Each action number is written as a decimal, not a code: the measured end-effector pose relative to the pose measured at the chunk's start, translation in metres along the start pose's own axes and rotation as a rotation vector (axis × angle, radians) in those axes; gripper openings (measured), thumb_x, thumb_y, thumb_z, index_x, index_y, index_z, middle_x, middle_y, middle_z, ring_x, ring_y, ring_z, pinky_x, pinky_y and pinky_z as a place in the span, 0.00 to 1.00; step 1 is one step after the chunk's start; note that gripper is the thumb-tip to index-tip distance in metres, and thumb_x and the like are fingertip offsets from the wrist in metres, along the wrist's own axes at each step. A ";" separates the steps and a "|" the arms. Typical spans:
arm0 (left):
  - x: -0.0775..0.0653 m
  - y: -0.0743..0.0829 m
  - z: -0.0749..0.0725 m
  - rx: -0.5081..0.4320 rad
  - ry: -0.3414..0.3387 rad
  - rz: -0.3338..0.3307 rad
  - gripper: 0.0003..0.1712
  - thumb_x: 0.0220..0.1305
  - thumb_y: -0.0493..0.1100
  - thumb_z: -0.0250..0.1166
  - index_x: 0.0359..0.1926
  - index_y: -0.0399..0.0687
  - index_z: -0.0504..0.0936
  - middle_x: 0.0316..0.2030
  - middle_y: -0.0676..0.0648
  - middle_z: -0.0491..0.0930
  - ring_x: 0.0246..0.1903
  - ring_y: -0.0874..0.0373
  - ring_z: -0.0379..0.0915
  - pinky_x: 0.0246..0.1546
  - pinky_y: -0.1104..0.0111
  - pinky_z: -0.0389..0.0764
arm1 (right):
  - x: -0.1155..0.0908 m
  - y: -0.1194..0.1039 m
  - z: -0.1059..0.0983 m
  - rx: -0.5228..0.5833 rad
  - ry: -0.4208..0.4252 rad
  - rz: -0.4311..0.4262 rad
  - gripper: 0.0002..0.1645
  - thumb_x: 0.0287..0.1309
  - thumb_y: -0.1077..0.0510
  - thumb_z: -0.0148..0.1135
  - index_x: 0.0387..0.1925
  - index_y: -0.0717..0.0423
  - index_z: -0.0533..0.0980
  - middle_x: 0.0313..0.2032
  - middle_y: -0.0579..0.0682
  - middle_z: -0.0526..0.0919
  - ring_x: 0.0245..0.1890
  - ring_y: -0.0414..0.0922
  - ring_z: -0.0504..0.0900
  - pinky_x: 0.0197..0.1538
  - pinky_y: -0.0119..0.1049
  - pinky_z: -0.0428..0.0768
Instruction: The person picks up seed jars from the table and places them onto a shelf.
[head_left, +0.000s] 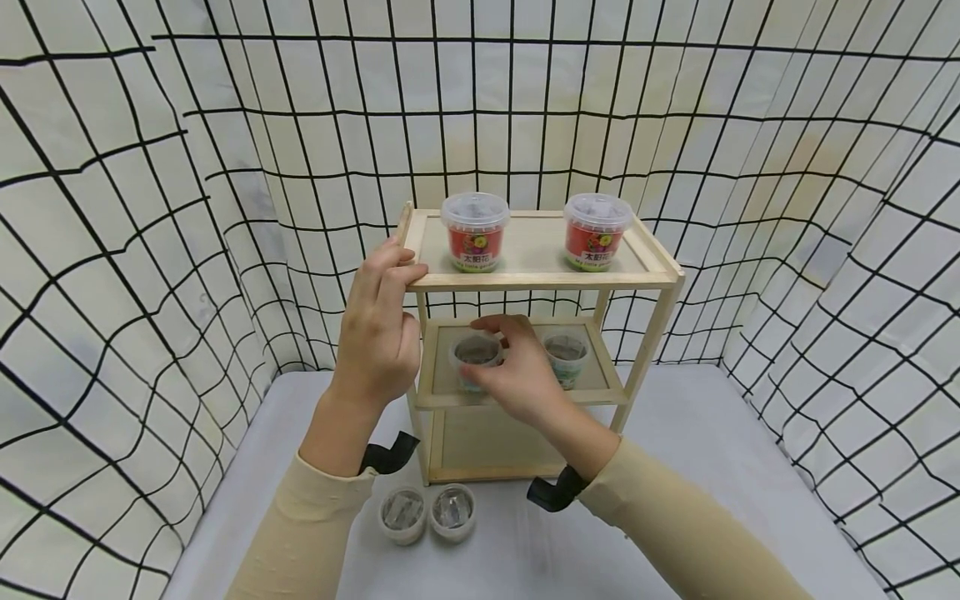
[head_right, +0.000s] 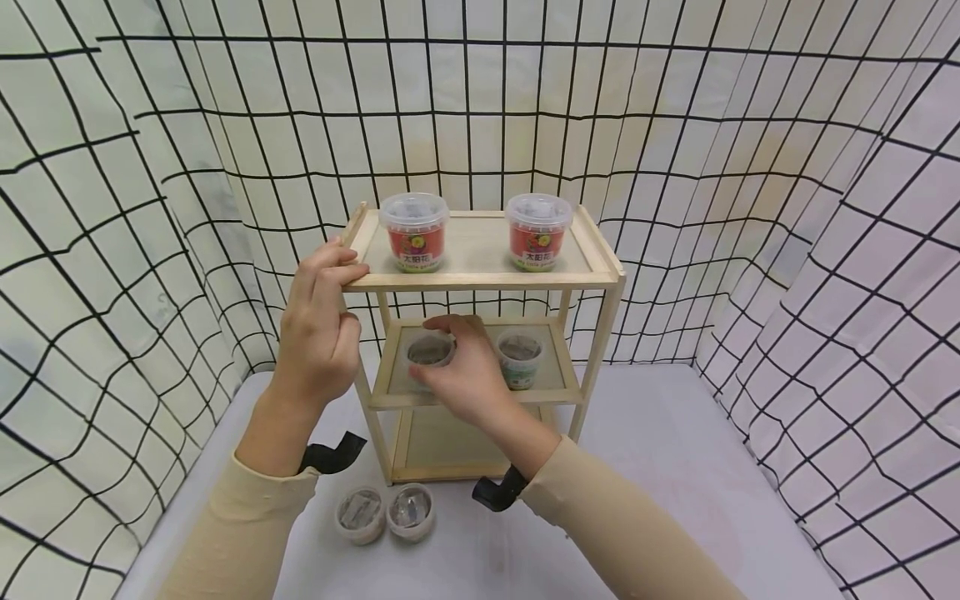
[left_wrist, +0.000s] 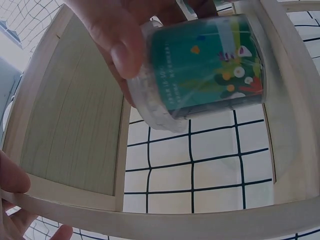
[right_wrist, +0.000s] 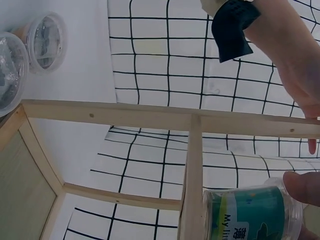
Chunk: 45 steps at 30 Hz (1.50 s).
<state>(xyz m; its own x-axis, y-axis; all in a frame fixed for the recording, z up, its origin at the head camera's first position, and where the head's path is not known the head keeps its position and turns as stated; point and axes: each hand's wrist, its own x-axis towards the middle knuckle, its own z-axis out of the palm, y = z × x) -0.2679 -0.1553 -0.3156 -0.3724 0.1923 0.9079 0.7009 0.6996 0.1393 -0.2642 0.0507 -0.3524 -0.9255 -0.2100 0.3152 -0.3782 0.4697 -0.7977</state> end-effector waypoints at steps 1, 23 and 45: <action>0.000 0.000 0.000 -0.003 0.004 0.001 0.31 0.54 0.30 0.43 0.59 0.33 0.77 0.66 0.35 0.73 0.77 0.42 0.66 0.78 0.51 0.70 | 0.001 0.000 0.001 -0.006 0.007 -0.001 0.34 0.56 0.56 0.79 0.65 0.49 0.79 0.63 0.54 0.77 0.59 0.53 0.78 0.56 0.47 0.82; 0.001 0.000 0.001 -0.021 0.021 0.001 0.32 0.52 0.29 0.44 0.59 0.33 0.77 0.65 0.34 0.74 0.76 0.42 0.67 0.79 0.52 0.69 | 0.009 0.001 -0.002 -0.028 -0.069 0.080 0.38 0.59 0.50 0.79 0.70 0.48 0.75 0.73 0.55 0.71 0.67 0.58 0.77 0.65 0.55 0.81; 0.000 0.002 0.000 -0.017 0.005 -0.016 0.32 0.54 0.30 0.44 0.60 0.34 0.77 0.66 0.35 0.74 0.77 0.44 0.66 0.80 0.53 0.68 | 0.023 0.018 -0.010 0.536 -0.282 0.078 0.40 0.59 0.73 0.58 0.74 0.64 0.68 0.76 0.61 0.71 0.80 0.55 0.64 0.82 0.54 0.62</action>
<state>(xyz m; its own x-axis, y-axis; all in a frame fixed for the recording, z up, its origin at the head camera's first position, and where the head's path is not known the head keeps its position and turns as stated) -0.2666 -0.1538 -0.3156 -0.3807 0.1773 0.9075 0.7049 0.6908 0.1607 -0.2928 0.0624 -0.3541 -0.8816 -0.4458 0.1553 -0.1790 0.0113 -0.9838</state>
